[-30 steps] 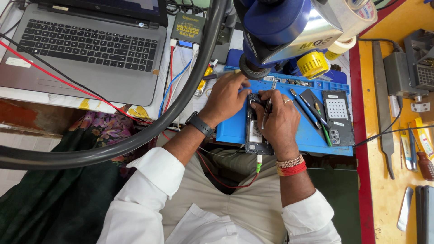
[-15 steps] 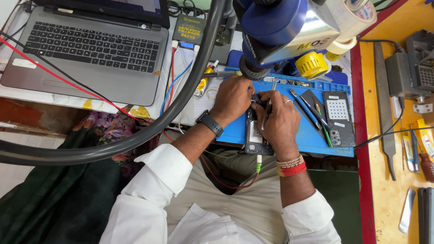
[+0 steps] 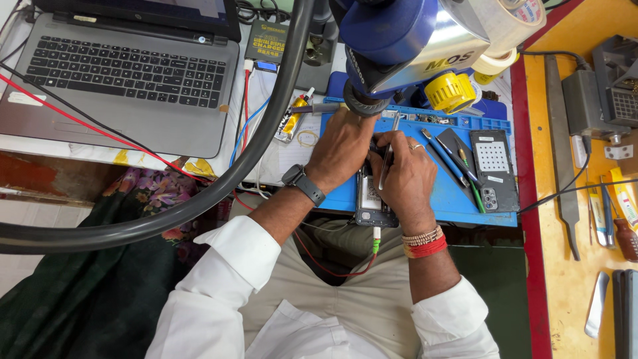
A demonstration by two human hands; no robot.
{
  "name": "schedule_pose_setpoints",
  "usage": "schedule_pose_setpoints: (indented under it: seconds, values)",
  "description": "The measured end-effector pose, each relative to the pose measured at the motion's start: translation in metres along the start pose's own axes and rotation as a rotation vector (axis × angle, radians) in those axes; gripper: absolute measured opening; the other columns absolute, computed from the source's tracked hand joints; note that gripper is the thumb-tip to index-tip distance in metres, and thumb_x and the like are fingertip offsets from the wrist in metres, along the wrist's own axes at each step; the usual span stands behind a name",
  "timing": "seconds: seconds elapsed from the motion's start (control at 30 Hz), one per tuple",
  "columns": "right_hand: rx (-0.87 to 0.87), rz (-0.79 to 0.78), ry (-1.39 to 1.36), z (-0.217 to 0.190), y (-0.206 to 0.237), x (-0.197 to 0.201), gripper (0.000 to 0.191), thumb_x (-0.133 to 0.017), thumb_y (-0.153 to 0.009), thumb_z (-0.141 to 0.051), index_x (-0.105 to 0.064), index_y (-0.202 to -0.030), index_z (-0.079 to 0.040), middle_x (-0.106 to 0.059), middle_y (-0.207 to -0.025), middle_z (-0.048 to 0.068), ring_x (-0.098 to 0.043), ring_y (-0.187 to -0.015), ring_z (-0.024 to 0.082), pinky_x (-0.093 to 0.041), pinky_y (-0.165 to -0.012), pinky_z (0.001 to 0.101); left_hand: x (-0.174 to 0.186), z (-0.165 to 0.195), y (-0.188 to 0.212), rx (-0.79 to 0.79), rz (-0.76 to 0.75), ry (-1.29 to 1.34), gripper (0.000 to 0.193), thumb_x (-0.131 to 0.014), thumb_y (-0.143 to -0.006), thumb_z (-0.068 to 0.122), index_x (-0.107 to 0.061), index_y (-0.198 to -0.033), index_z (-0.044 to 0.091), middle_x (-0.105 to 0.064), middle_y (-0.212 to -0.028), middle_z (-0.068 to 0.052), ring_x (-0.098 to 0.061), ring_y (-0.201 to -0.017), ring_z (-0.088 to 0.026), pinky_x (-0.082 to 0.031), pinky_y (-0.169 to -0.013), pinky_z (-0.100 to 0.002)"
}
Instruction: The person repairs a disassembled smartphone on a blue work mat, using a tool to work on its internal components and connectors. They then handle a second phone with a perforated plate, pressing and aligning it, and finally hold up a phone back cover with a label before setting it down.
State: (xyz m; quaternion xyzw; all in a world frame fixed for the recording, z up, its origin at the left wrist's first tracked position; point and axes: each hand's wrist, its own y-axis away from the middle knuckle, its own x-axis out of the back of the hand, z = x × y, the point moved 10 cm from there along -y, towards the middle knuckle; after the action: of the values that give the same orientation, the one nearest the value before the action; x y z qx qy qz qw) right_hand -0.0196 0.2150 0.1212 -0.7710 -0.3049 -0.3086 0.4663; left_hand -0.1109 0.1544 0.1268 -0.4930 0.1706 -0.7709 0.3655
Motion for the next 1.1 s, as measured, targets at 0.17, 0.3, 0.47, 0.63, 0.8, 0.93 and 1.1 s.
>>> schedule_pose_setpoints:
  seconds: [0.17,0.3,0.47,0.63,0.8,0.93,1.1]
  values:
    - [0.007,0.015,-0.026,-0.001,0.0,0.002,0.031,-0.086,-0.084,-0.018,-0.063,-0.103,-0.01,-0.069,-0.088,0.007,-0.067,-0.073,0.028,-0.05,-0.061,0.0427,-0.003,-0.014,0.002,0.076,-0.006,0.03,0.041,-0.055,-0.083,-0.013,-0.051,-0.123,-0.002,-0.061,-0.107,-0.02,-0.058,-0.101,-0.04,-0.048,-0.09,-0.053]
    - [0.015,0.017,-0.024,-0.003,-0.001,0.002,0.03,-0.086,-0.085,-0.018,-0.062,-0.103,-0.01,-0.07,-0.09,0.006,-0.067,-0.074,0.028,-0.05,-0.062,0.0424,0.001,-0.022,0.004,0.138,0.04,0.128,0.036,-0.054,-0.085,-0.015,-0.052,-0.119,-0.002,-0.06,-0.102,-0.018,-0.057,-0.097,-0.039,-0.047,-0.087,-0.054]
    - [0.016,0.019,-0.017,-0.003,0.0,0.003,0.03,-0.086,-0.084,-0.018,-0.063,-0.103,-0.01,-0.07,-0.09,0.006,-0.067,-0.075,0.029,-0.05,-0.062,0.0425,0.013,-0.029,0.007,0.194,0.122,0.151,0.024,-0.059,-0.092,-0.007,-0.057,-0.115,0.0,-0.062,-0.101,-0.015,-0.059,-0.102,-0.036,-0.049,-0.089,-0.051]
    - [0.011,0.014,-0.008,-0.002,0.0,0.001,0.03,-0.086,-0.084,-0.019,-0.063,-0.102,-0.01,-0.069,-0.087,0.006,-0.066,-0.074,0.029,-0.05,-0.061,0.0431,0.003,-0.026,0.007,0.165,-0.03,0.148,0.004,-0.069,-0.091,0.004,-0.07,-0.094,0.002,-0.066,-0.1,-0.013,-0.063,-0.102,-0.034,-0.052,-0.089,-0.047]
    - [0.003,0.014,0.008,-0.001,0.001,0.0,0.03,-0.087,-0.084,-0.02,-0.063,-0.101,-0.011,-0.067,-0.083,0.007,-0.066,-0.073,0.029,-0.049,-0.061,0.0435,0.002,-0.025,-0.003,0.123,-0.091,0.156,0.006,-0.071,-0.086,0.006,-0.073,-0.085,0.0,-0.07,-0.094,-0.015,-0.067,-0.095,-0.035,-0.053,-0.085,-0.049]
    - [0.01,0.018,-0.002,0.0,0.0,0.0,0.031,-0.086,-0.084,-0.02,-0.063,-0.102,-0.01,-0.068,-0.084,0.006,-0.066,-0.073,0.029,-0.049,-0.061,0.0432,0.0,-0.024,-0.011,0.143,-0.101,0.096,0.009,-0.07,-0.082,0.006,-0.072,-0.078,0.0,-0.071,-0.083,-0.019,-0.069,-0.082,-0.038,-0.055,-0.075,-0.051]
    - [0.01,0.017,-0.018,0.0,0.001,0.001,0.031,-0.086,-0.084,-0.02,-0.062,-0.102,-0.01,-0.069,-0.086,0.007,-0.066,-0.073,0.029,-0.05,-0.061,0.043,-0.002,-0.033,-0.018,0.26,-0.122,0.082,0.009,-0.069,-0.078,0.006,-0.07,-0.072,0.0,-0.071,-0.072,-0.019,-0.071,-0.073,-0.039,-0.057,-0.068,-0.051]
